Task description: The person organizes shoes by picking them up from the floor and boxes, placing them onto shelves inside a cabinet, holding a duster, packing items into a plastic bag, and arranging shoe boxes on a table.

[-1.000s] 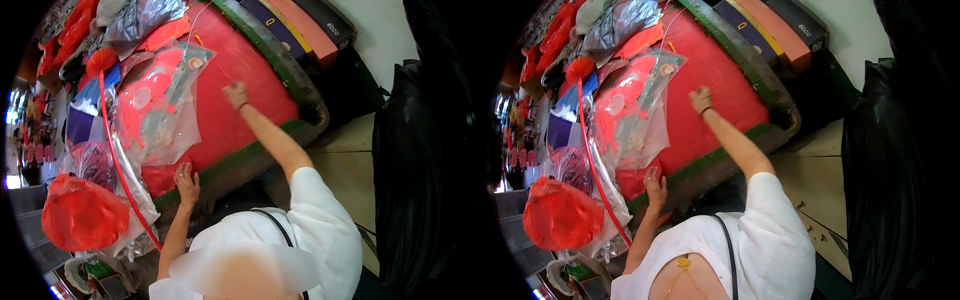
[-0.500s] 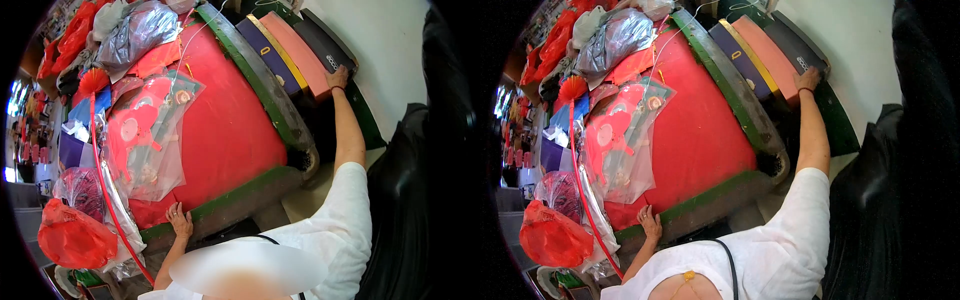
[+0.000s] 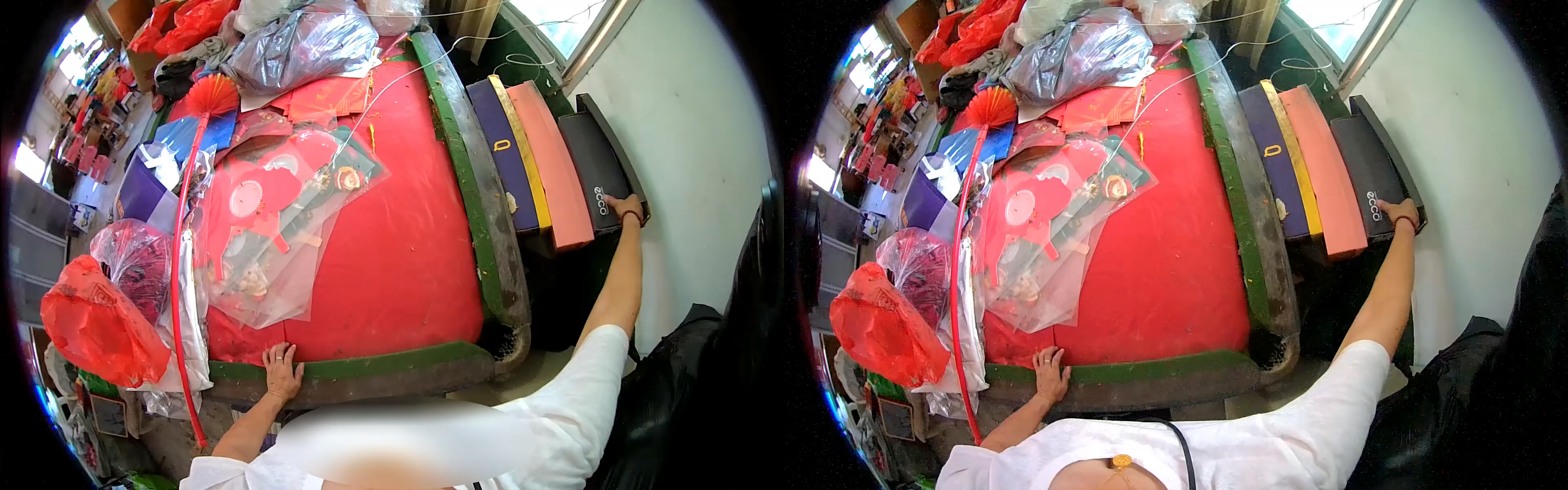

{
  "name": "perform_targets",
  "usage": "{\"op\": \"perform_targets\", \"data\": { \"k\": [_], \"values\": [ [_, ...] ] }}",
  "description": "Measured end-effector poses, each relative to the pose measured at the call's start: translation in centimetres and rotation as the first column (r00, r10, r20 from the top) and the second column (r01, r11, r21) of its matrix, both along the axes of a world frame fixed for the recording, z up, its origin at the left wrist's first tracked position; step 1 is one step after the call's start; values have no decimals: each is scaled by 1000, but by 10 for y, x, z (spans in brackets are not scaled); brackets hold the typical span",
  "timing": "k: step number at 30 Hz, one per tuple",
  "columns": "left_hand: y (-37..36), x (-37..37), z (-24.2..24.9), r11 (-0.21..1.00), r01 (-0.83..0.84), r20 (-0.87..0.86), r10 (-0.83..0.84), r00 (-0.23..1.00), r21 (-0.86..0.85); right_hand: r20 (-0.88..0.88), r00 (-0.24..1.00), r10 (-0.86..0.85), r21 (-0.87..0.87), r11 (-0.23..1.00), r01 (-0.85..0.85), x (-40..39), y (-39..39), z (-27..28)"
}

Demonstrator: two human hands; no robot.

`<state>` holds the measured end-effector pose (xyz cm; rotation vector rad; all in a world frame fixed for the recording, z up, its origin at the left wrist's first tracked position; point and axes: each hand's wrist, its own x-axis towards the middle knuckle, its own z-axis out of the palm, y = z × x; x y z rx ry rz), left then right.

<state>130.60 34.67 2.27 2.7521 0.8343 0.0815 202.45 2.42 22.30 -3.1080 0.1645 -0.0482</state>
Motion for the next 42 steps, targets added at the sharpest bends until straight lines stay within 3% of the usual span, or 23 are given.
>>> {"op": "perform_targets", "data": {
  "k": [3, 6, 8, 10, 12, 13, 15, 17, 19, 21, 23, 25, 29, 31, 32, 33, 35, 37, 38, 39, 40, 41, 42],
  "values": [
    [1, 1, -1, 1000, 22, -19, -22, 1000, 11, -25, 993, 115, 87, 990, -112, 25, -14, -3],
    [2, 0, 0, 999, 33, -18, -33, 999, 3, 246, 886, 394, -87, 919, -385, -9, 14, 13],
    [-1, 0, -2, 999, 52, -7, -52, 999, -10, 440, 746, 501, 17, 825, -564, -23, 32, 5],
    [0, -1, -4, 999, 37, -17, -37, 999, 22, 468, 719, 514, -65, 831, -553, -34, 57, -1],
    [3, -2, -9, 999, 45, 0, -45, 999, 24, 485, 537, 690, -195, 684, -703, -72, 99, -9],
    [2, -5, -8, 999, 41, 17, -41, 999, 14, 537, 383, 752, -209, 558, -803, -95, 122, -21],
    [0, -4, -2, 998, 55, 13, -55, 998, 12, 514, 278, 812, -382, 506, -773, -130, 157, -55],
    [1, -7, -4, 998, 52, 60, -53, 997, 26, 573, 244, 783, -349, 502, -791, -179, 186, -78],
    [1, -6, -3, 998, 48, 69, -50, 996, 30, 629, 269, 729, -201, 487, -850, -242, 205, -82],
    [-1, -10, -3, 999, 27, 94, -31, 995, 37, 465, 469, 751, -49, 551, -833, -306, 211, -94],
    [-1, -16, -9, 999, 20, 108, -24, 994, 33, 364, 222, 905, -191, 306, -933, -368, 217, -147],
    [1, -13, -14, 1000, 16, 127, -19, 992, 25, 417, 242, 876, 19, 258, -966, -427, 221, -149],
    [1, -21, -14, 999, -4, 169, -3, 986, 44, 461, 129, 878, 145, 69, -987, -537, 232, -161],
    [2, -23, -12, 999, -3, 197, -5, 980, 39, 431, 195, 881, 261, 86, -962, -563, 231, -140],
    [2, -26, -15, 1000, -11, 215, 7, 977, 15, 508, 175, 843, 318, 4, -948, -564, 226, -123],
    [3, -27, -19, 1000, -15, 239, 16, 971, -7, 532, 253, 808, 379, 39, -924, -565, 216, -100],
    [3, -31, -19, 997, -60, 297, 71, 952, -46, 725, 314, 613, 319, 105, -942, -543, 192, -69],
    [3, -26, -15, 992, -92, 367, 116, 923, -82, 656, 514, 554, 274, 459, -845, -499, 158, -76],
    [1, -22, -11, 970, -130, 407, 206, 890, -206, 632, 657, 412, 408, 544, -733, -471, 141, -97],
    [-1, -18, -6, 932, -158, 434, 296, 851, -326, 465, 797, 385, 526, 604, -599, -443, 120, -114],
    [-2, -11, 0, 902, -134, 482, 340, 808, -411, 321, 890, 323, 468, 763, -445, -414, 101, -146],
    [-3, -2, 4, 899, -149, 483, 353, 801, -411, 168, 948, 271, 475, 820, -318, -387, 86, -177],
    [-5, 9, 6, 834, -123, 489, 428, 760, -538, -47, 976, 212, 575, 805, -147, -366, 75, -202]
  ]
}}
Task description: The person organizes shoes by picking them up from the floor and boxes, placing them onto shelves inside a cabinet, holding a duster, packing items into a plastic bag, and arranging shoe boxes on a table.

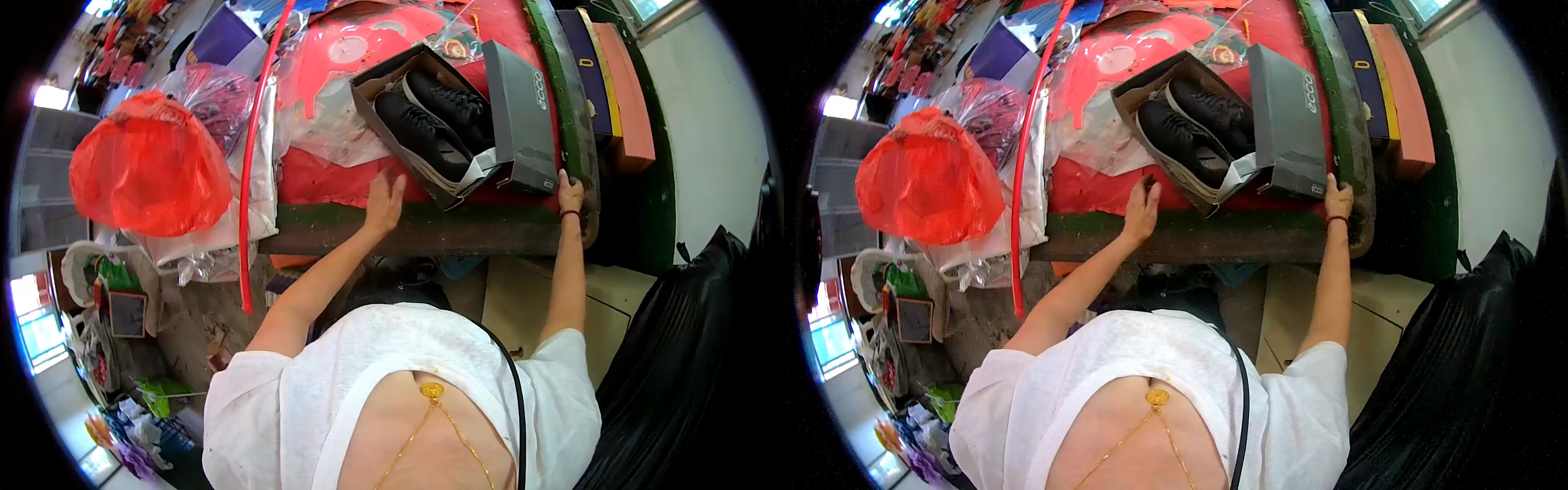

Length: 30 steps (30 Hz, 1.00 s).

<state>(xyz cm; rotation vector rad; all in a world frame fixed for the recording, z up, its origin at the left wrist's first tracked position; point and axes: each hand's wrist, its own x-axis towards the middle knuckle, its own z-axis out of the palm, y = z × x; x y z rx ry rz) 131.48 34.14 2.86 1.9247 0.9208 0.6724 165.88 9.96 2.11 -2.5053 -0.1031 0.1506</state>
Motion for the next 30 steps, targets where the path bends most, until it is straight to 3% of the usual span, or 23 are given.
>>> {"op": "perform_targets", "data": {
  "k": [1, 2, 3, 4, 5, 6, 7, 8, 9, 10, 11, 13, 14, 17, 18, 19, 21, 22, 26, 27, 28, 29, 30],
  "values": [
    [-2, 10, 3, 991, -7, 75, 17, 997, -132, -148, 988, -37, -38, 999, 32, 5, 0, 2],
    [-3, 18, 9, 991, -25, 71, 35, 997, -131, -284, 959, 0, 72, 997, 22, 21, -7, -17],
    [-4, 27, 18, 972, -42, 2, 43, 999, -229, -412, 910, 50, 180, 983, 28, 36, -11, -37],
    [-5, 34, 20, 943, -64, -69, 44, 997, -326, -418, 906, 64, 181, 983, 14, 30, -4, -30],
    [-4, 42, 19, 943, -79, -76, 58, 995, -324, -501, 864, -42, 294, 931, 215, 23, 2, -24],
    [-3, 50, 15, 871, -118, -155, 49, 987, -476, -594, 794, -129, 374, 830, 415, 15, 7, -15],
    [-3, 55, 12, 774, -165, -228, 27, 973, -611, -600, 791, -119, 372, 834, 408, 10, 11, -3],
    [-4, 60, 33, 612, -143, -128, 68, 989, -778, -555, 818, -154, 326, 864, 383, 7, 14, 8],
    [1, 62, 32, 612, -154, -134, 79, 988, -776, -504, 844, -184, 276, 891, 360, 6, 17, 12],
    [9, 66, 30, 531, -153, -137, 70, 988, -833, -662, 749, -13, 415, 826, 382, 19, 11, 2],
    [12, 67, 29, 445, -151, -137, 62, 989, -883, -666, 746, -7, 412, 830, 376, 27, 4, -10],
    [14, 60, 36, 428, -169, -144, 91, 985, -888, -711, 669, 216, 568, 738, 365, 22, 1, 7],
    [18, 52, 36, 479, -145, -103, 112, 988, -866, -721, 667, 186, 591, 668, 452, 15, 4, 16],
    [30, 15, 59, 633, -80, 4, 129, 992, -770, -682, 694, 230, 664, 595, 454, 31, -12, 2],
    [38, 0, 61, 694, -60, 30, 116, 993, -718, -685, 713, 152, 627, 622, 469, 31, -15, 11],
    [44, -17, 78, 632, -71, -37, 68, 997, -771, -688, 708, 161, 623, 630, 463, 32, -19, 11],
    [62, -59, 87, 699, -34, -63, -16, 998, -714, -633, 747, 202, 702, 556, 445, 40, -28, 7],
    [66, -78, 98, 716, 10, -34, -48, 998, -698, -637, 745, 199, 690, 577, 436, 40, -31, 8],
    [95, -161, 82, 785, -47, -269, -155, 951, -618, -640, 759, 121, 576, 730, 369, 20, -24, 15],
    [93, -174, 76, 927, -60, -324, -69, 944, -371, -614, 787, 65, 511, 793, 333, 10, -17, 19],
    [91, -186, 71, 994, -62, -356, 24, 934, -95, -591, 807, 18, 410, 868, 280, 3, -12, 21],
    [91, -196, 67, 993, -73, -365, 33, 930, -95, -598, 801, 26, 407, 871, 276, -2, -8, 18],
    [85, -192, 79, 985, -107, -461, 158, 873, 134, -587, 809, 39, 361, 907, 219, -6, -6, 16]
  ]
}}
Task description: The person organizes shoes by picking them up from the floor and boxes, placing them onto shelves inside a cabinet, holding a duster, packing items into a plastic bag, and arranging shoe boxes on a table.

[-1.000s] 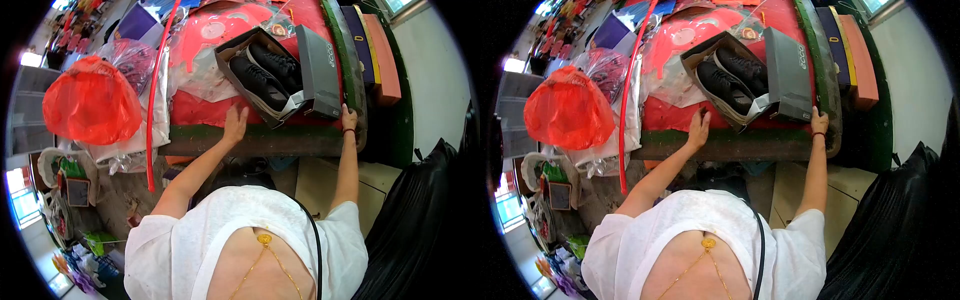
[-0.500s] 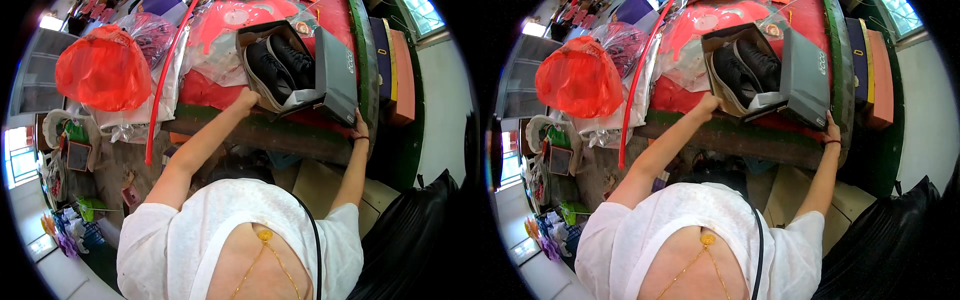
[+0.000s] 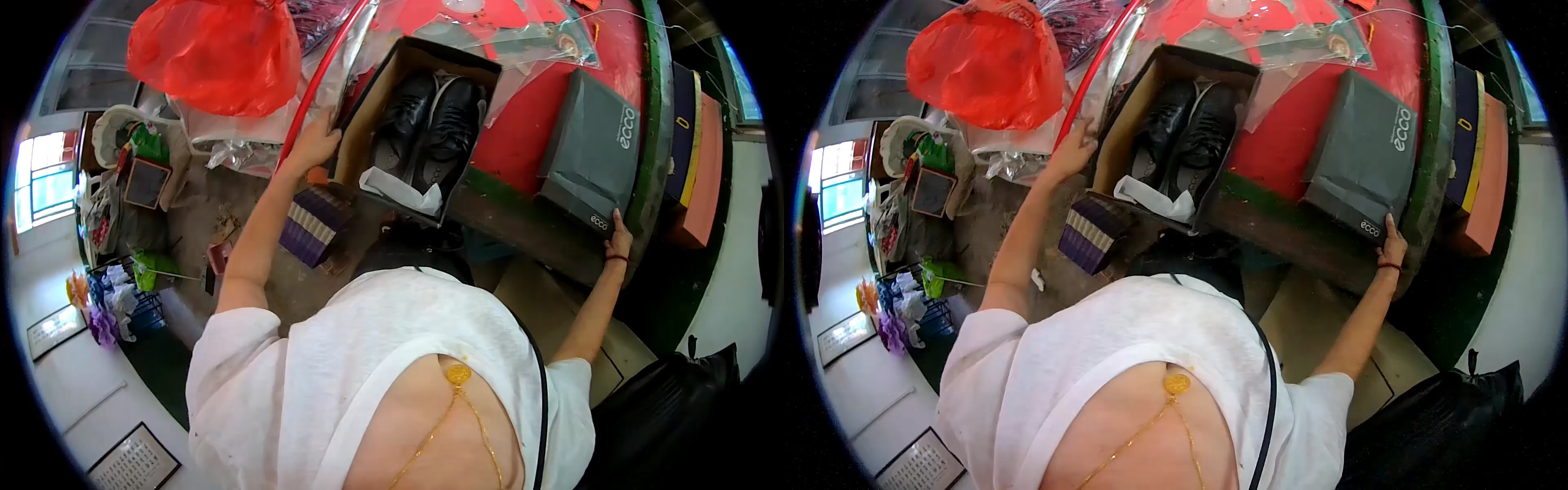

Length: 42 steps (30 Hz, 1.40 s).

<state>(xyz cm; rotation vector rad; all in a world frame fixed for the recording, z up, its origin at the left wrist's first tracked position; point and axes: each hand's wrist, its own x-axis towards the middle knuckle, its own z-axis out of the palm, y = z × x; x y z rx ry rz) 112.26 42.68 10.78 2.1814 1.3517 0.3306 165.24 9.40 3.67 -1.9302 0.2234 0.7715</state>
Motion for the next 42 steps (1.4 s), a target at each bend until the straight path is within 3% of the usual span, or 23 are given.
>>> {"op": "perform_targets", "data": {
  "k": [1, 2, 3, 5, 7, 9, 13, 16, 17, 19, 21, 26, 31, 33, 35, 36, 37, 39, 41, 42],
  "values": [
    [-7, 8, 15, 976, -19, -123, 47, 991, 218, 17, 998, 56, -56, 997, -55, -3, 1, -2],
    [-17, 20, 31, 842, 44, -117, 23, 993, 538, 13, 998, 60, -60, 996, -59, -6, 2, -4],
    [-28, 32, 44, 843, 42, -118, 25, 993, 536, 22, 998, 60, -42, 997, -59, -8, 2, -7],
    [-50, 56, 58, 972, 34, 41, -45, 998, 232, 34, 998, 60, -27, 998, -59, -10, 3, -8],
    [-65, 80, 54, 984, 168, -95, -161, 982, 67, 76, 997, 23, -29, 999, -21, -14, 4, -7],
    [-68, 102, 48, 962, 248, -400, -272, 875, -113, 86, 996, 17, -51, 999, -12, -15, 3, -8],
    [-60, 125, 19, 974, 178, -431, -221, 875, -137, 145, 989, -19, -59, 998, 28, -23, 3, -6],
    [-72, 117, -3, 997, 44, -194, -55, 979, -63, 69, 998, -7, -56, 998, 11, -31, 4, -7],
    [-74, 113, -12, 997, 40, -194, -51, 980, -60, 69, 998, -4, -52, 999, 8, -33, 5, -8],
    [-76, 105, -20, 996, 76, 16, -77, 997, 52, -52, 998, -22, 100, 995, 28, -44, 7, -5],
    [-65, 100, -21, 999, 51, 40, -52, 998, 19, -76, 996, -46, 103, 993, 54, -48, 8, -2],
    [-39, 74, 12, 996, 62, 186, -48, 981, -71, -368, 930, -21, 413, 892, 183, -43, 0, -11],
    [-34, 61, 17, 994, 101, 63, -103, 993, 29, -465, 885, -14, 534, 793, 293, -53, -3, -8],
    [-31, 59, 3, 983, 105, -56, -98, 994, 148, -481, 877, 3, 554, 776, 301, -60, -1, -4],
    [-33, 65, -7, 982, 119, -139, -98, 985, 149, -593, 799, -101, 539, 688, 487, -77, 13, 9],
    [-38, 69, -8, 978, 134, -278, -86, 957, 160, -592, 800, -100, 540, 687, 486, -81, 18, 5],
    [-41, 72, -7, 974, 150, -412, -68, 909, 170, -609, 791, -58, 570, 661, 487, -85, 23, -3],
    [-41, 70, 0, 984, 124, -382, -65, 922, 130, -620, 785, -5, 606, 632, 483, -96, 30, -12],
    [-41, 58, 11, 977, 209, -328, -183, 927, 46, -592, 753, 288, 730, 588, 349, -119, 43, -12],
    [-43, 51, 18, 977, 205, -326, -177, 929, 52, -588, 753, 294, 734, 585, 345, -135, 52, -5]
  ]
}}
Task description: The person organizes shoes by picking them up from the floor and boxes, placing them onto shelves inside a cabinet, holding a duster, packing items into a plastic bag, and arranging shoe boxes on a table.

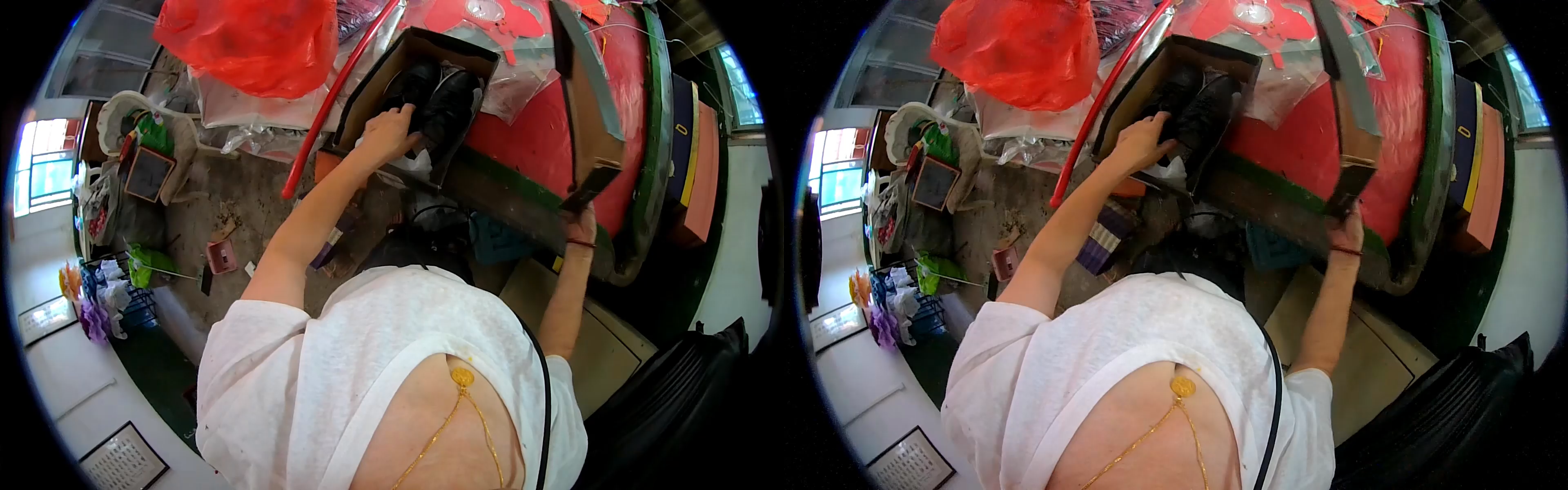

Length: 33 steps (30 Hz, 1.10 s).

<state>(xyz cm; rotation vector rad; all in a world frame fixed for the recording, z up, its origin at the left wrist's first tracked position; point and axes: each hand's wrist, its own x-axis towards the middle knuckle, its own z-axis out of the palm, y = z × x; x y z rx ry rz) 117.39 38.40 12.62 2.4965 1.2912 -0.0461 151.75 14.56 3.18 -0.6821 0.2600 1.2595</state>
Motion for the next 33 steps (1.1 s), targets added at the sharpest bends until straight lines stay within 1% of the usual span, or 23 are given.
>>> {"op": "perform_targets", "data": {
  "k": [2, 3, 5, 6, 7, 8, 9, 10, 11, 12, 13, 14, 15, 19, 21, 23, 25, 27, 28, 29, 31, 32, 33],
  "values": [
    [-3, -17, 12, 987, -24, 281, -23, 960, 161, 155, 987, -47, -143, 987, 69, -44, 24, 26],
    [0, -26, 13, 986, -27, 283, -21, 959, 165, 203, 979, -25, -141, 988, 54, -71, 38, 53],
    [7, -47, 13, 963, -210, 586, 75, 807, 167, 298, 954, 29, -180, 983, 27, -123, 62, 96],
    [13, -60, 12, 962, -214, 589, 76, 805, 169, 343, 937, 61, -220, 975, 17, -139, 69, 105],
    [22, -73, 11, 952, -303, 685, 252, 684, -48, 462, 880, 107, -72, 994, -82, -147, 73, 78],
    [28, -83, 11, 897, -350, 728, 427, 537, -269, 505, 856, 108, -112, 992, -58, -165, 77, 68],
    [31, -90, 13, 898, -350, 733, 425, 532, -266, 588, 765, 261, -398, 918, -7, -188, 82, 97],
    [33, -96, 15, 835, -303, 691, 550, 468, -459, 666, 692, 278, -348, 937, -42, -203, 84, 90],
    [36, -100, 17, 738, -238, 623, 665, 412, -631, 698, 700, 154, -219, 976, 3, -216, 89, 66],
    [38, -104, 18, 612, -157, 529, 765, 367, -775, 663, 726, 184, -236, 971, -31, -219, 91, 72],
    [41, -106, 11, 617, -151, 537, 762, 363, -773, 628, 749, 213, -252, 966, -64, -221, 90, 80],
    [42, -108, -3, 785, -252, 610, 605, 512, -566, 634, 744, 209, -248, 967, -60, -224, 89, 89],
    [44, -109, -15, 902, -297, 613, 430, 662, -313, 607, 732, 309, -300, 942, -148, -230, 86, 97],
    [68, -111, -17, 937, -239, 522, 341, 782, -254, 484, 738, 470, -348, 878, -330, -234, 77, 91],
    [66, -97, 3, 894, -102, 563, 359, 744, -436, 435, 713, 550, -364, 832, -420, -220, 78, 82],
    [61, -83, 23, 942, -179, 451, 296, 842, -283, 444, 621, 646, -331, 762, -556, -198, 80, 98],
    [62, -70, 28, 905, -247, 432, 388, 815, -346, 510, 509, 693, -426, 718, -551, -157, 78, 116],
    [85, -84, -9, 941, -173, 405, 285, 869, -291, 718, 514, 469, -456, 875, -161, -101, 79, 89],
    [84, -83, -11, 929, -196, 393, 315, 864, -314, 744, 568, 352, -429, 903, 1, -62, 74, 78],
    [83, -81, -13, 916, -219, 377, 344, 860, -335, 765, 603, 226, -397, 903, 166, -16, 65, 66],
    [83, -80, -17, 921, -205, 383, 330, 863, -331, 846, 531, -38, -266, 834, 483, 76, 37, 43],
    [90, -88, -28, 936, -191, 402, 303, 864, -296, 744, 639, -193, -325, 732, 600, 125, 22, 39],
    [93, -92, -37, 949, -179, 419, 278, 865, -259, 554, 756, -349, -372, 708, 600, 190, -6, 7]
  ]
}}
